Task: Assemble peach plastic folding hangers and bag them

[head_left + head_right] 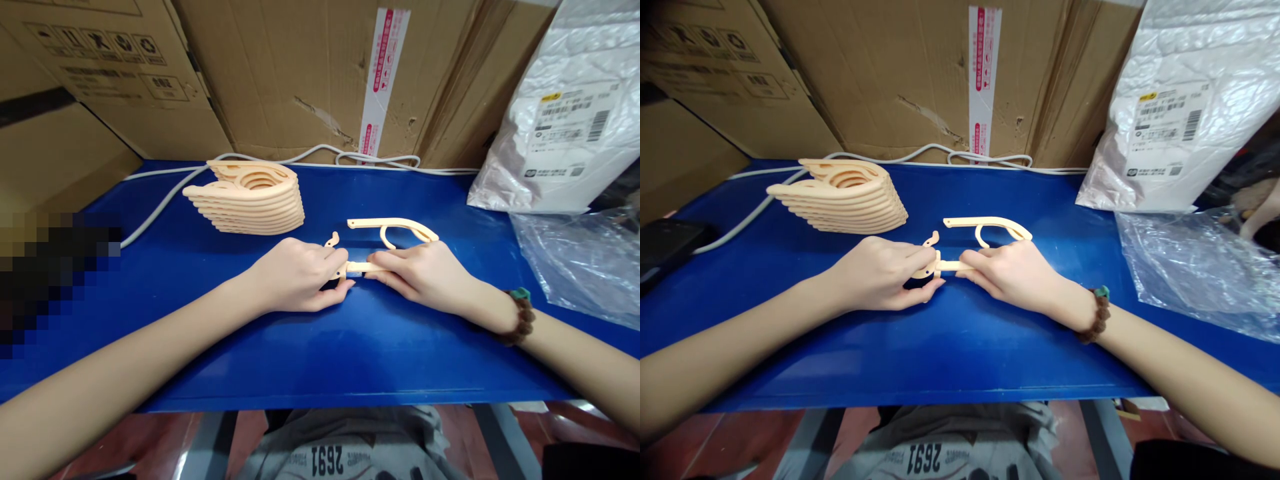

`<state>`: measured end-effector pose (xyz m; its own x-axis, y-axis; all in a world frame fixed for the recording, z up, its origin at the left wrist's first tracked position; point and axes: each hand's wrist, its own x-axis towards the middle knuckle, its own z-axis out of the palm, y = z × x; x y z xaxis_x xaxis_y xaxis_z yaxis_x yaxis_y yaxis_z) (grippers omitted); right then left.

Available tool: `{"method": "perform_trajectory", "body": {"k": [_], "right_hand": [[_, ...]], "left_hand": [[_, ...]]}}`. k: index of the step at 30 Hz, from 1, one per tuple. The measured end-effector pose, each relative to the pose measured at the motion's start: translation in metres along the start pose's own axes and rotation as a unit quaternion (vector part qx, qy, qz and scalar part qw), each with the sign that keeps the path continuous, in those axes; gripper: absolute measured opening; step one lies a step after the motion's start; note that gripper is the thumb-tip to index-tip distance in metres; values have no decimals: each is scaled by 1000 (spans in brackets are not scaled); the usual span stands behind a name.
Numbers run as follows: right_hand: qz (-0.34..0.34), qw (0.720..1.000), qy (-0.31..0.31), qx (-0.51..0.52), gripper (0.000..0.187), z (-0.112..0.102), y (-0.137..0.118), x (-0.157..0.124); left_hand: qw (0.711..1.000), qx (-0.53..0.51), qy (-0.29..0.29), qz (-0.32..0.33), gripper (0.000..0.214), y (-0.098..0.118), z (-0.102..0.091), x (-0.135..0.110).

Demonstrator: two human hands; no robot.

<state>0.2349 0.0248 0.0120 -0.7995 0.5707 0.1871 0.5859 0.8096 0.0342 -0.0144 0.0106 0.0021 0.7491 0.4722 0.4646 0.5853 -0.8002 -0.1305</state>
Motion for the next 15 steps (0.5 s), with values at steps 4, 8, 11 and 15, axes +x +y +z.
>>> {"method": "perform_trajectory", "body": {"k": [4,8,11,15], "right_hand": [[-2,1000,-3,-3,47,0,0,0],[-7,1000,-1,-2,44,0,0,0],[-17,1000,-3,2,43,-1,1,0],[-30,1000,3,9,43,-2,3,1]], "left_hand": [[1000,-1,-3,4,22,0,-1,1],[1000,-1,-1,11,24,-1,-2,1],[999,-21,-20,23,28,-3,-2,0],[998,-33,-41,31,34,-4,-2,-1]]}}
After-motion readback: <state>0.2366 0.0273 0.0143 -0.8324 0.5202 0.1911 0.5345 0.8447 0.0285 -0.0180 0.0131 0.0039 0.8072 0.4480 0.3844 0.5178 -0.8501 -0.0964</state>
